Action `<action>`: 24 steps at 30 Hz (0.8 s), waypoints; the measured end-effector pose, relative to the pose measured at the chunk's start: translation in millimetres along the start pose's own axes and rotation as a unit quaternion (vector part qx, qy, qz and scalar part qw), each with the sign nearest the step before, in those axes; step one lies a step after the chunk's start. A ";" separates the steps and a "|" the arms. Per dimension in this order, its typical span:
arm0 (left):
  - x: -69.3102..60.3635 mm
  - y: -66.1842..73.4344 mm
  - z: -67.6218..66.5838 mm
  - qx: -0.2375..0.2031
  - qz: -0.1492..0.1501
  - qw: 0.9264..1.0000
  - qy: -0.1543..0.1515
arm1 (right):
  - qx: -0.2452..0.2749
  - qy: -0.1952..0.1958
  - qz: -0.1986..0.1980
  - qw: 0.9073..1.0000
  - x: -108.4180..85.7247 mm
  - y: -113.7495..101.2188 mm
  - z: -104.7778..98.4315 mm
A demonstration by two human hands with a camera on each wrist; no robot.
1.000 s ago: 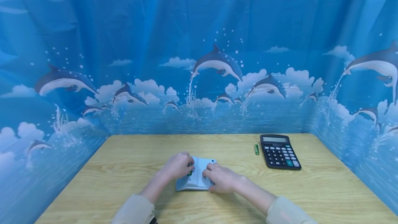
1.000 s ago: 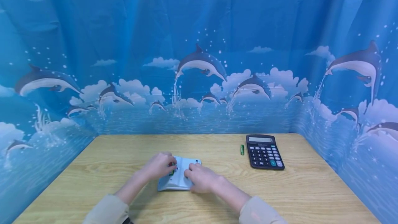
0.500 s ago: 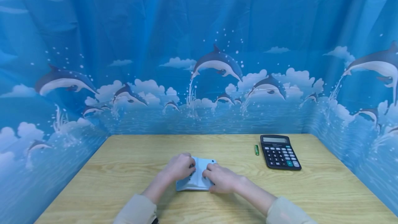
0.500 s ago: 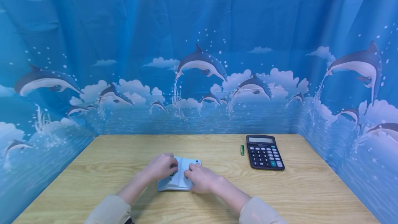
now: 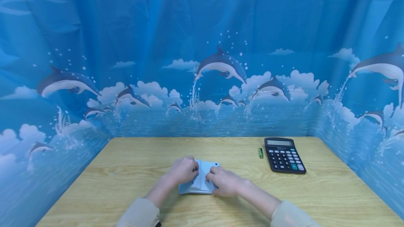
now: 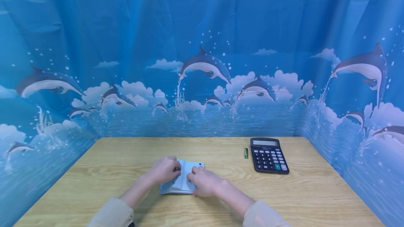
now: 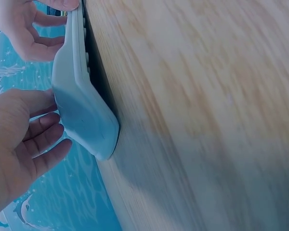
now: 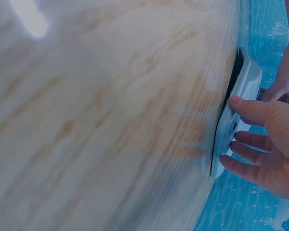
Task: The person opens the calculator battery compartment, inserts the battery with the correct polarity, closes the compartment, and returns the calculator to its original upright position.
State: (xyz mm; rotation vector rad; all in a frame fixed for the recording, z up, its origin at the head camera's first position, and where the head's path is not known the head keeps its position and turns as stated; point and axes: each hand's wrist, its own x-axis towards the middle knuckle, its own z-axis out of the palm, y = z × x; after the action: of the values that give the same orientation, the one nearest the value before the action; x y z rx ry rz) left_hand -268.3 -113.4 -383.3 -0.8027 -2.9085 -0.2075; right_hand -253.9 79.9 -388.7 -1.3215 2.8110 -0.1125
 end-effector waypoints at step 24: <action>-13.7 -11.2 -7.5 -0.067 0.012 0.998 0.002 | 0.001 0.001 -0.001 1.000 -0.9 0.9 1.0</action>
State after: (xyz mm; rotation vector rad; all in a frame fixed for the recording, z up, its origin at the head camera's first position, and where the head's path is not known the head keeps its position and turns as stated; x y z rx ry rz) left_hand -261.9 -131.1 -379.0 -0.8548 -2.9039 -0.4054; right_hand -253.9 81.2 -389.7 -1.3247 2.8101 -0.1168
